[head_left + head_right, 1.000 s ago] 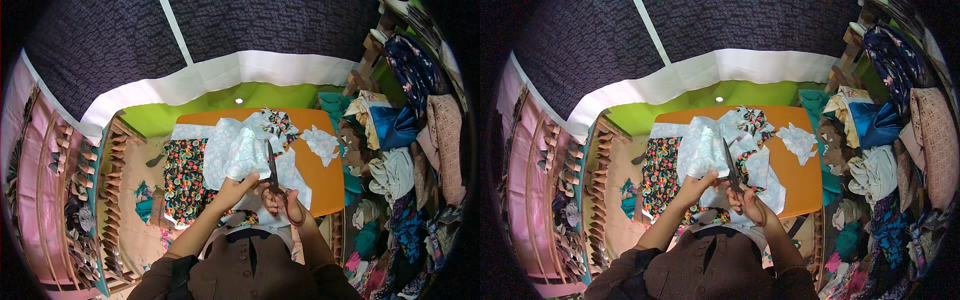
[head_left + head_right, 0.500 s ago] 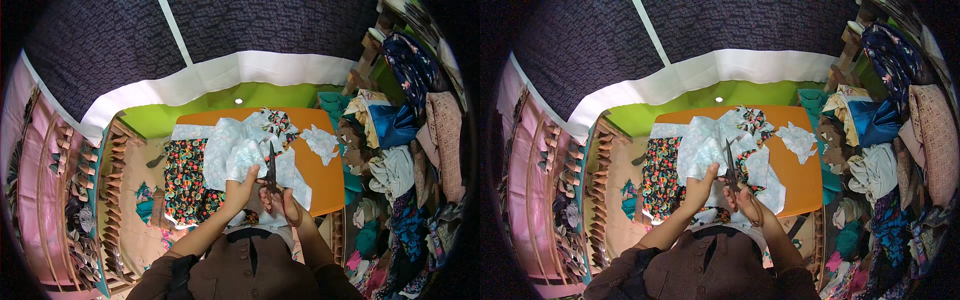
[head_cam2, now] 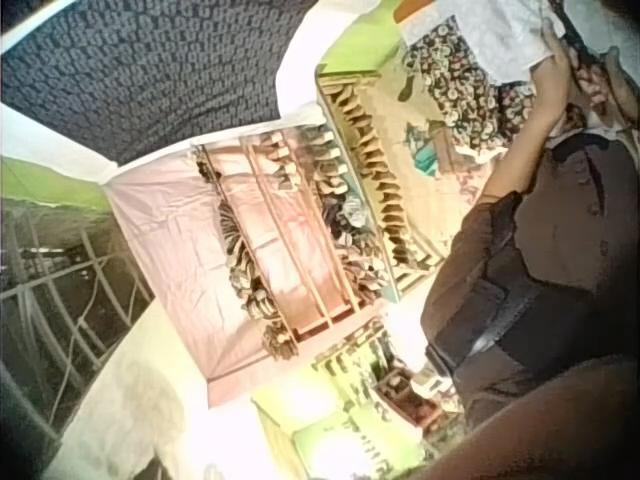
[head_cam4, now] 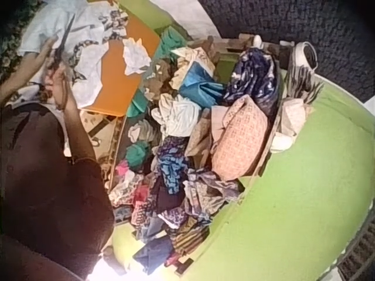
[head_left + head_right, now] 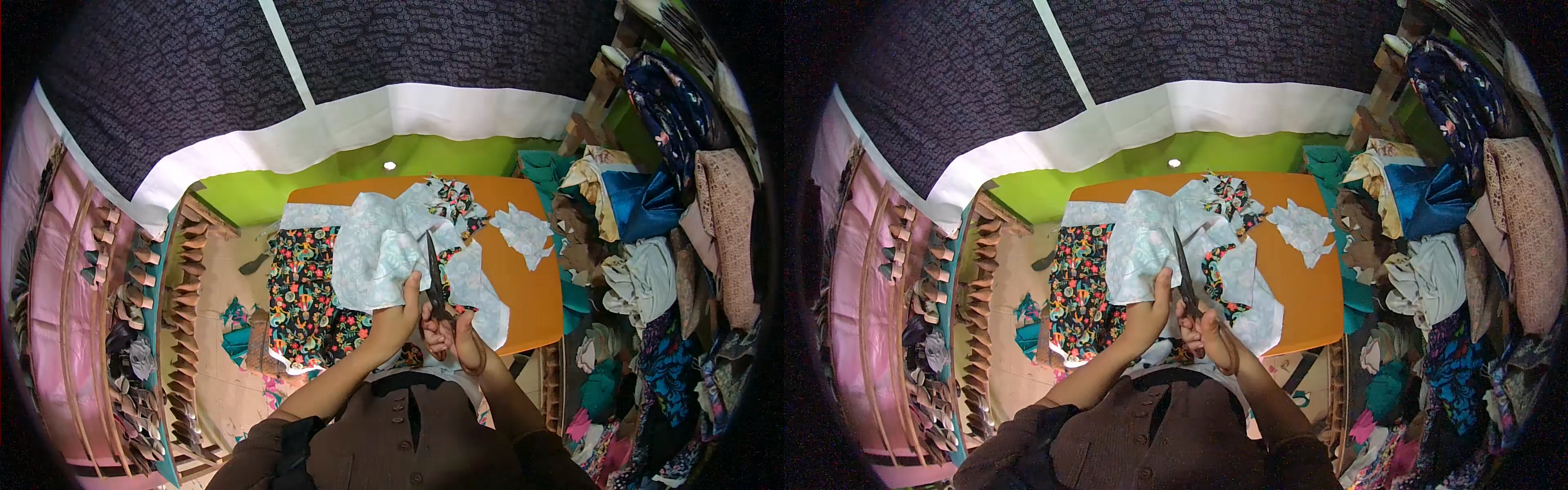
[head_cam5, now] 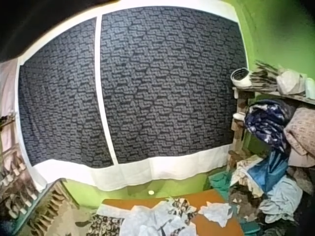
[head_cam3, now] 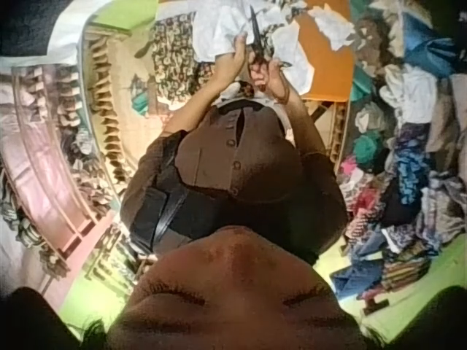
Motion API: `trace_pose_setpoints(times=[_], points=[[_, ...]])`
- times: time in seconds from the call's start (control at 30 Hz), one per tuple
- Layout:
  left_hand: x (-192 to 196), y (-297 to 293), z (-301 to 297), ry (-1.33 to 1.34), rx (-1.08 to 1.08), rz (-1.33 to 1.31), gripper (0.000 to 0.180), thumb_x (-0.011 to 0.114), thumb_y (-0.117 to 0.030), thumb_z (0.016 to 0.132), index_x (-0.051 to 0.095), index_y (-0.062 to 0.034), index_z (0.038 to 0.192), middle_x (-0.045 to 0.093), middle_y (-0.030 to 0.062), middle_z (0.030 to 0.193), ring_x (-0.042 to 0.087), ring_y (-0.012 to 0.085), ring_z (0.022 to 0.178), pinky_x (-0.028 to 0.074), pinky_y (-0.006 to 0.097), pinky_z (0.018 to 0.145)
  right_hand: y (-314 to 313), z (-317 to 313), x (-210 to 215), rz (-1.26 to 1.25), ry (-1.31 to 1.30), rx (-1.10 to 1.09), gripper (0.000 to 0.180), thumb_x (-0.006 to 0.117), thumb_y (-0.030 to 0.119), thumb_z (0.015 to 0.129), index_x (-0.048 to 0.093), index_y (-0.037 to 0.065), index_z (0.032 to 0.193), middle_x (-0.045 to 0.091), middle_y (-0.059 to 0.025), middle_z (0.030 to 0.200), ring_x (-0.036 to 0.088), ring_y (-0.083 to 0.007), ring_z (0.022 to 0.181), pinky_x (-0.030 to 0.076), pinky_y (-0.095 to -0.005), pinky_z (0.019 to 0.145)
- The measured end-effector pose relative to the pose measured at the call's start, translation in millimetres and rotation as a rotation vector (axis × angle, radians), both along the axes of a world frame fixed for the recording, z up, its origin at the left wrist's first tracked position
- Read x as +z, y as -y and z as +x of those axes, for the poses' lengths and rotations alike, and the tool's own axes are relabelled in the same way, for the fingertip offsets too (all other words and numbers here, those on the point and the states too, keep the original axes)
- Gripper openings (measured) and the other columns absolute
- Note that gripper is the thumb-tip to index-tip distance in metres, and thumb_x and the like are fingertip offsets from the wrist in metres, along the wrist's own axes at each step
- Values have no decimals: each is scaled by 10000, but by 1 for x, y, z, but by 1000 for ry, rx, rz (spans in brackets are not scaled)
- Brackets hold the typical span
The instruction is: Cutting out patterns from fabric using scissors for shoe manufacturing.
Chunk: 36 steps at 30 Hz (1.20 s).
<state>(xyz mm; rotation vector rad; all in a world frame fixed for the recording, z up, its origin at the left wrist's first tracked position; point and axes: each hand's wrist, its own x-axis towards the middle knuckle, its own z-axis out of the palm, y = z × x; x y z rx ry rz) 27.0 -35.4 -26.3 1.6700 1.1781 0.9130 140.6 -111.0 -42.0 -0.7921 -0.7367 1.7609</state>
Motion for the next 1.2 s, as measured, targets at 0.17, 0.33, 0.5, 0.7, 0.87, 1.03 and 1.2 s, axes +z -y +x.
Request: trace_pose_setpoints(times=[0.17, 0.33, 0.5, 0.7, 0.87, 1.03, 1.2], points=[[19, 7, 5, 127, 32, -70, 320, 431, -279, 894, 527, -1, 769, 489, 65, 519, 457, 159, 439, 374, 310, 471, 3, -4, -3, -30, -176, -2, 761, 368, 761, 629, 394, 96, 999, 336, 39, 757, 268, -32, 574, 234, -151, 482], [16, 10, 3, 217, 38, -245, 369, 419, -324, 896, 518, -17, 716, 486, 39, 510, 461, 126, 439, 363, 287, 453, 4, -6, 2, 5, -170, -27, 779, 342, 762, 641, 390, 92, 1037, 342, 39, 773, 278, -38, 590, 236, -153, 494], [21, 8, 1, 133, 67, -149, 398, 418, -337, 895, 505, -17, 674, 493, 40, 529, 470, 136, 463, 374, 289, 483, 4, 0, 10, 49, -145, 44, 806, 355, 747, 642, 356, 80, 1094, 330, 46, 786, 288, -39, 625, 257, -154, 529], [13, 7, 0, 97, 48, -129, 442, 384, -387, 900, 529, -17, 707, 518, 66, 650, 486, 168, 610, 378, 291, 577, 7, 2, 5, 41, -189, 67, 759, 370, 738, 642, 369, 81, 1022, 325, 42, 758, 277, -31, 550, 245, -149, 463], [10, 7, -4, -12, -9, -36, 436, 371, -366, 904, 558, 18, 817, 537, 102, 699, 503, 213, 648, 399, 303, 640, 9, 3, 15, 29, -50, 99, 832, 285, 809, 601, 340, 81, 1000, 258, 44, 624, 225, -41, 489, 199, -174, 442], [7, 5, -2, 15, 35, -167, 442, 373, -380, 901, 564, 12, 832, 536, 99, 704, 507, 210, 665, 401, 307, 655, 9, 2, 11, -24, -83, 126, 840, 277, 811, 602, 343, 77, 1004, 277, 35, 654, 227, -44, 499, 199, -175, 444], [10, 9, 4, 108, 56, -154, 413, 406, -364, 894, 552, 1, 768, 524, 75, 654, 491, 179, 596, 394, 305, 575, 4, -1, 11, -21, -142, -24, 851, 306, 807, 600, 349, 69, 1022, 315, 18, 781, 239, -52, 537, 210, -177, 465]])
